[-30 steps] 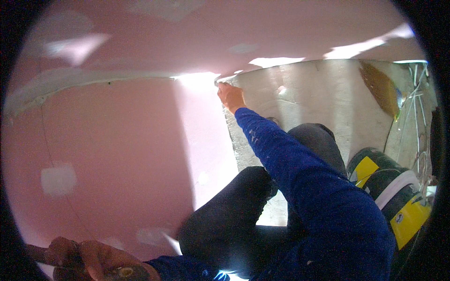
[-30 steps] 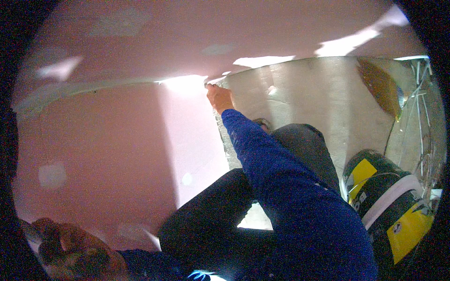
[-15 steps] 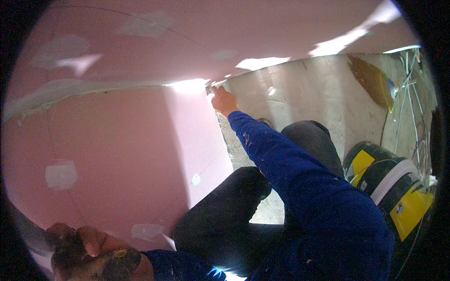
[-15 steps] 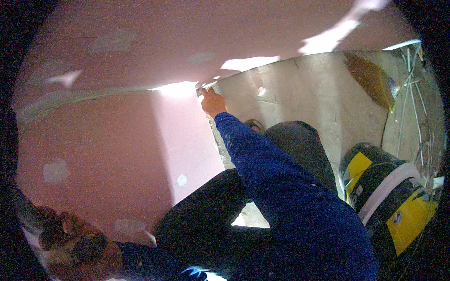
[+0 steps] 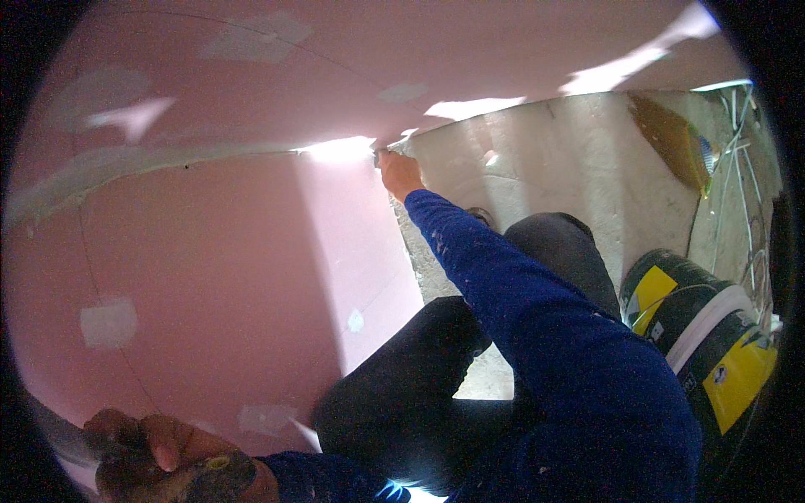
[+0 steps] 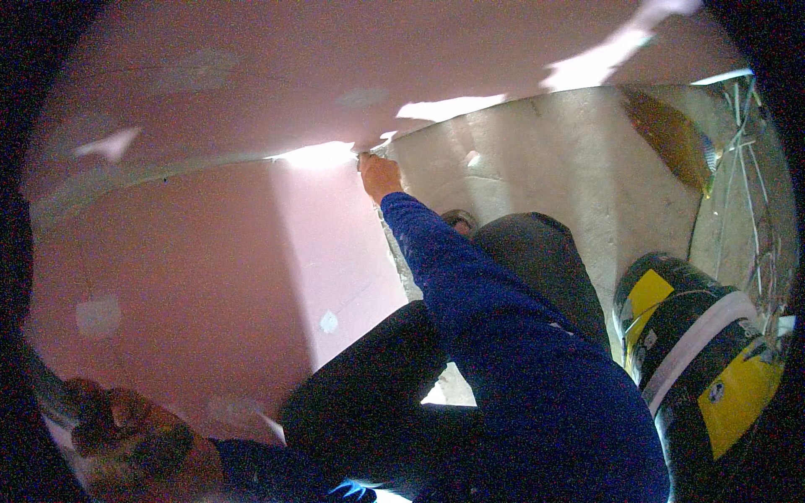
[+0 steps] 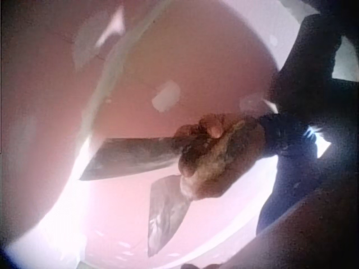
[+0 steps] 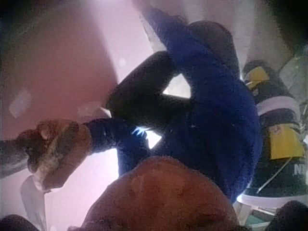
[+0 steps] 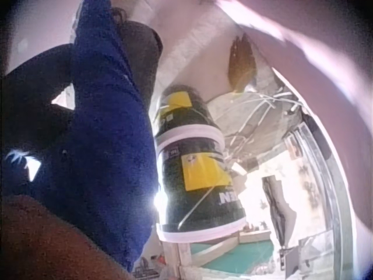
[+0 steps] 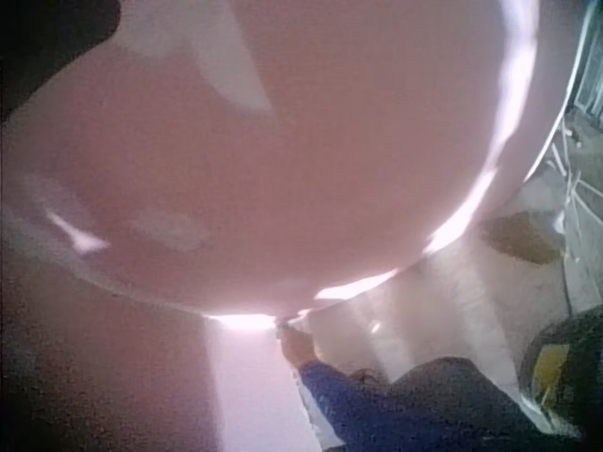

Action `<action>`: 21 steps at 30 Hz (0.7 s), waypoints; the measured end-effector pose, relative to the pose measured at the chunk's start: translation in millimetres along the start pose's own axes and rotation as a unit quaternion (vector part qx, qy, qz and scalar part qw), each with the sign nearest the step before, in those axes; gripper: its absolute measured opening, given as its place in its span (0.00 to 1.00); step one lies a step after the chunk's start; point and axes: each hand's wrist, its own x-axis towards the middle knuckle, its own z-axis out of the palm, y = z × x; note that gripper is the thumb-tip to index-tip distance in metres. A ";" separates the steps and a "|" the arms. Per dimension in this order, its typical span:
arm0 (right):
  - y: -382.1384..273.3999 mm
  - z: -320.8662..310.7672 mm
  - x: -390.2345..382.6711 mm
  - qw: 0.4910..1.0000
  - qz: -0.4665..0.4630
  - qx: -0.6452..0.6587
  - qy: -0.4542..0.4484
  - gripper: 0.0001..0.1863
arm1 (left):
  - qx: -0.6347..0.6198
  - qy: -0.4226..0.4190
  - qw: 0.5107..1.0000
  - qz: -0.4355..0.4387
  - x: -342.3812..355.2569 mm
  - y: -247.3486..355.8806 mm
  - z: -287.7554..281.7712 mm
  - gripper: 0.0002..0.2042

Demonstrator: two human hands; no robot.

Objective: The person applies white plaster to the corner where a pink wall meets the ceiling using a trowel and a hawk. They repeatedly scoop plaster from the hawk and smooth it along the joint, occasionally scraping excess material back onto the hawk.

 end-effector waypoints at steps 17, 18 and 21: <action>11.4 6.4 5.7 0.994 0.056 0.040 0.091 0.10 | 0.023 -0.055 0.997 0.053 -7.5 -36.9 -4.2 0.41; 10.6 0.9 2.8 0.995 0.063 0.028 0.071 0.12 | -0.012 -0.056 0.998 0.010 -7.6 -32.8 -4.3 0.39; 9.1 -24.4 -13.7 0.985 0.112 0.088 0.095 0.14 | -0.249 -0.018 0.958 -0.142 -10.3 -24.2 -2.5 0.30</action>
